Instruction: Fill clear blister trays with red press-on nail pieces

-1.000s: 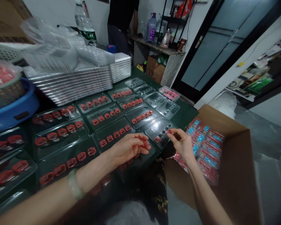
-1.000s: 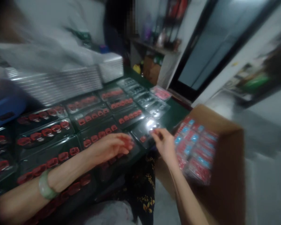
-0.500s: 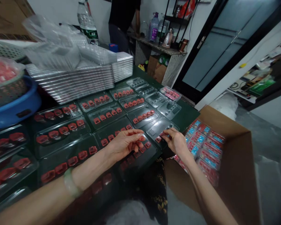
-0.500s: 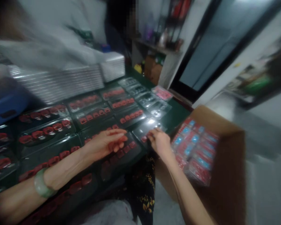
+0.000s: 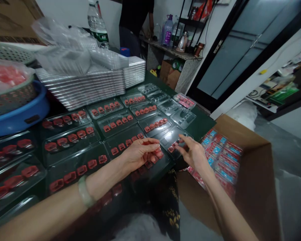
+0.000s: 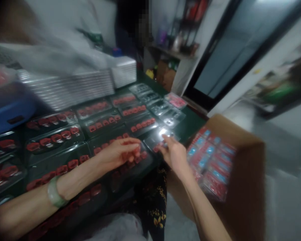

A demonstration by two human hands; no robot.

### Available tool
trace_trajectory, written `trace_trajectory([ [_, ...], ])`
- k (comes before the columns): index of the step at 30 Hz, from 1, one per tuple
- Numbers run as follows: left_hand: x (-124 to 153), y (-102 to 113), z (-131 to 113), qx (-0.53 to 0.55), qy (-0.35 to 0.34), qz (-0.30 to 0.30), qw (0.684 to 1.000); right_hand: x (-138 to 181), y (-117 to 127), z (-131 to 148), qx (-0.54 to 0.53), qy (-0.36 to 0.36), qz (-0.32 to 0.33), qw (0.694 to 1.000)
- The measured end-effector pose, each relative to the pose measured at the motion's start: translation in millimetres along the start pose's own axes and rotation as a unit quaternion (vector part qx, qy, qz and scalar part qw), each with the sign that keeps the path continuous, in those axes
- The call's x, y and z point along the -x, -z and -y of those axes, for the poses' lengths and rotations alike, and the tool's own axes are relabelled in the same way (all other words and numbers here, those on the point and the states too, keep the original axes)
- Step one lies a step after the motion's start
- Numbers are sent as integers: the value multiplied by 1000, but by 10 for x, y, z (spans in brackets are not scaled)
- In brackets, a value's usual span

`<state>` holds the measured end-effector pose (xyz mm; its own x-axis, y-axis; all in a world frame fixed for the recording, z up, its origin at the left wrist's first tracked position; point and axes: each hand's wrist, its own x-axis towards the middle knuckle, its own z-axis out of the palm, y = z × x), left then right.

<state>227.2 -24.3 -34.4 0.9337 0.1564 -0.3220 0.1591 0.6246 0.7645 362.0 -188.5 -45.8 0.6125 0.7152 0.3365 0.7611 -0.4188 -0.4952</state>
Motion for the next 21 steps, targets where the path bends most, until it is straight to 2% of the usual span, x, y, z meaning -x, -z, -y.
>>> trace_trajectory([
  [4, -11, -87, 25, -4, 12, -8, 1000, 119, -5, 448, -159, 17, 5, 987],
  [7, -13, -134, 54, -12, -1, -17, 1000, 181, -107, 627, -271, -34, 7, 962],
  [10, -11, -149, 77, -41, -25, -36, 998, 200, -182, 622, -377, -99, 8, 921],
  [13, -17, -152, 92, -94, -57, -55, 992, 197, -195, 552, -475, -148, 32, 867],
  [16, -29, -158, 102, -134, -78, -58, 986, 189, -188, 510, -541, -187, 35, 819],
  [21, -28, -166, 105, -137, -41, -20, 990, 194, -195, 537, -549, -188, -14, 815],
])
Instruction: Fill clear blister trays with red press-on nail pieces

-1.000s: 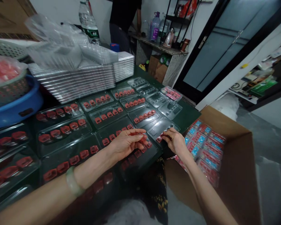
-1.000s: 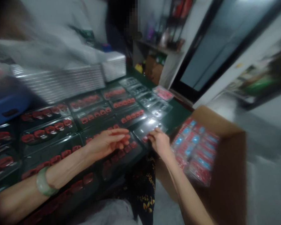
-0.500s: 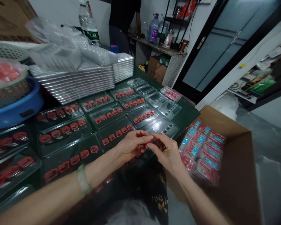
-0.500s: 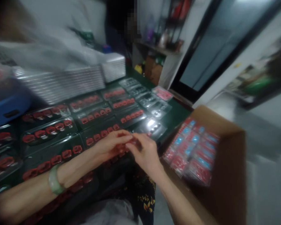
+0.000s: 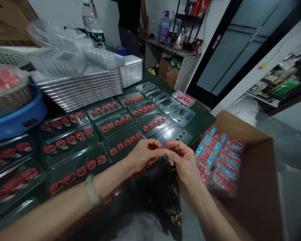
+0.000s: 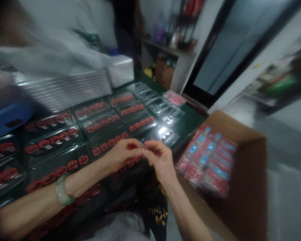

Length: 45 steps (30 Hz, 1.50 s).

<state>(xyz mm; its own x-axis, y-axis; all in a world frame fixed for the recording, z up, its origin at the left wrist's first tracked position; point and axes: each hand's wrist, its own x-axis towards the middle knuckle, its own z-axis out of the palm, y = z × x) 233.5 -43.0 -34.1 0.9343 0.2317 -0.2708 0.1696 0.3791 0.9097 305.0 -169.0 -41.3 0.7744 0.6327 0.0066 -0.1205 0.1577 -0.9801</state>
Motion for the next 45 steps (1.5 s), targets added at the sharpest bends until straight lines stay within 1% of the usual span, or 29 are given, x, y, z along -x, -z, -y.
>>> trace_trajectory([
  [3, 13, -5, -6, 64, 66, 62, 994, 14, -24, -11, -21, 5, 0, 1000],
  [5, 21, -12, -8, 117, 93, 80, 986, 21, -26, -27, -32, 1, -5, 999],
  [8, 26, -24, -7, 141, 95, 67, 983, 38, -14, -49, -9, 9, -13, 1000],
  [11, 10, -31, 6, 132, 104, 43, 985, 71, -6, -55, 86, 50, -12, 995],
  [13, -13, -32, 26, 127, 107, 27, 986, 98, -7, -48, 170, 101, -29, 980],
  [15, -33, -29, 52, 122, 112, 20, 986, 119, -5, -35, 232, 143, -39, 961],
  [19, -30, -23, 80, 137, 133, 23, 981, 132, 51, -20, 279, 163, -8, 946],
  [22, 1, -38, 58, 125, 139, 35, 982, 122, 139, -28, 262, 148, -2, 954],
  [25, 11, -73, 20, 89, 149, 48, 984, 107, 214, -38, 214, 97, 36, 971],
  [28, -7, -111, 5, 51, 159, 30, 986, 109, 230, -46, 191, 62, 60, 978],
  [30, -23, -135, 15, 46, 165, 8, 985, 122, 214, -57, 188, 53, 54, 979],
  [32, -40, -155, 30, 71, 170, -4, 983, 133, 205, -69, 186, 45, 41, 981],
  [34, -59, -170, 38, 114, 172, 7, 978, 119, 231, -69, 184, 40, 27, 982],
  [36, -85, -171, 37, 144, 180, 18, 973, 54, 308, -56, 198, 46, 10, 979],
  [38, -112, -154, 30, 152, 183, 16, 971, -72, 429, -40, 250, 80, -24, 965],
  [39, -124, -137, 27, 150, 181, 9, 972, -154, 499, -36, 290, 105, -44, 950],
  [41, -136, -92, 20, 145, 170, -1, 975, -334, 634, -47, 382, 151, -68, 909],
  [42, -135, -66, 16, 144, 165, -3, 976, -421, 693, -61, 426, 163, -65, 887],
  [45, -110, 13, -9, 141, 163, -8, 976, -610, 803, -114, 530, 159, -18, 833],
])
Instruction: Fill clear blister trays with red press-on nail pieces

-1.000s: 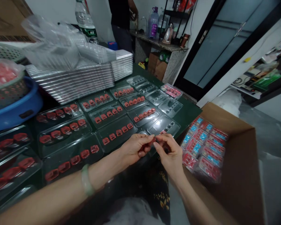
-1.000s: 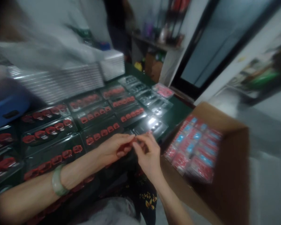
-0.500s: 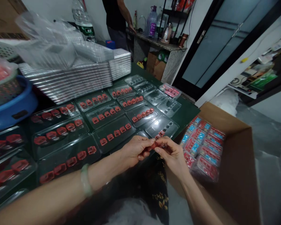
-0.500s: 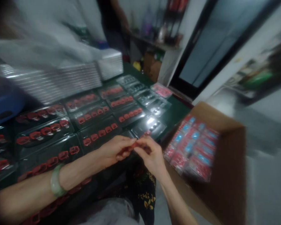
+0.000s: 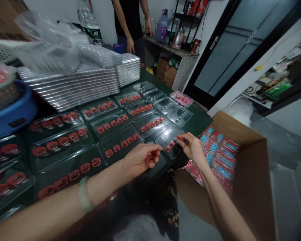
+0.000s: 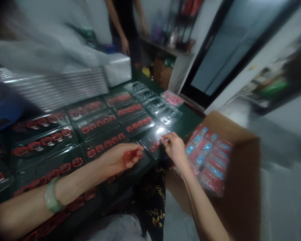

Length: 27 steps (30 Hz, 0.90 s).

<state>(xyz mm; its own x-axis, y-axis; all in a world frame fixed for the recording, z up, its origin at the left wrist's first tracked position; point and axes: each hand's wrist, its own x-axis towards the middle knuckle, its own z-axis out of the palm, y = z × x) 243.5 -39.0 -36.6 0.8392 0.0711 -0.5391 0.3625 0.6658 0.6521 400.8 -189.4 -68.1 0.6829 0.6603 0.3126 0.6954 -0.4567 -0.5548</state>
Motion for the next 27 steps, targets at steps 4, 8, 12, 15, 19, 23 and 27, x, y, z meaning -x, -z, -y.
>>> trace_trajectory([
  [4, 60, 40, -66, -2, -1, -20, 1000, -74, -17, -43, 78, 24, 47, 996],
  [8, 83, 26, -112, 3, -2, -33, 999, -126, 25, -2, 133, 22, 80, 988],
  [12, 67, 37, -104, 10, 5, -17, 1000, -156, 3, 55, 182, -27, 111, 977],
  [15, 36, 75, -82, 21, 8, 1, 1000, -136, -73, 103, 223, -32, 102, 969],
  [19, -5, 107, -72, 90, 1, 42, 995, -138, -97, 90, 239, -13, 97, 966],
  [23, -15, 85, -82, 160, -13, 83, 984, -152, 82, 55, 136, 12, 122, 983],
  [27, -22, 44, -71, 185, -17, 121, 975, 0, 225, 339, 14, 22, 24, 999],
])
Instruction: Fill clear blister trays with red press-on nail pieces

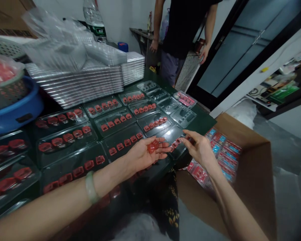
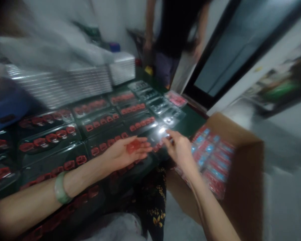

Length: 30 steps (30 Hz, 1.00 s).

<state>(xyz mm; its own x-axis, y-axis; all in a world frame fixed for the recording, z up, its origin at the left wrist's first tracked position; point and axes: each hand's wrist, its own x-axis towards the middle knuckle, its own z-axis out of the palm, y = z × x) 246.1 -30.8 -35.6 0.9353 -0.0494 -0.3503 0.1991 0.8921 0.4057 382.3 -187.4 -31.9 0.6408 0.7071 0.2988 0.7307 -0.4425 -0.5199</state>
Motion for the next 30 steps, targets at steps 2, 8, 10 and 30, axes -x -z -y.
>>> trace_trajectory([
  [2, -18, -18, 31, 10, 2, 18, 1000, 102, -21, 245, -55, 40, -2, 998],
  [8, -46, -66, 129, -5, -3, 40, 999, 210, -209, 591, -65, 116, 37, 990],
  [10, -30, -58, 139, -35, 8, 52, 998, 200, -226, 552, -63, 108, 51, 991],
  [30, 157, -58, 78, -490, -17, 57, 870, 307, -324, 331, -441, -151, 158, 870],
])
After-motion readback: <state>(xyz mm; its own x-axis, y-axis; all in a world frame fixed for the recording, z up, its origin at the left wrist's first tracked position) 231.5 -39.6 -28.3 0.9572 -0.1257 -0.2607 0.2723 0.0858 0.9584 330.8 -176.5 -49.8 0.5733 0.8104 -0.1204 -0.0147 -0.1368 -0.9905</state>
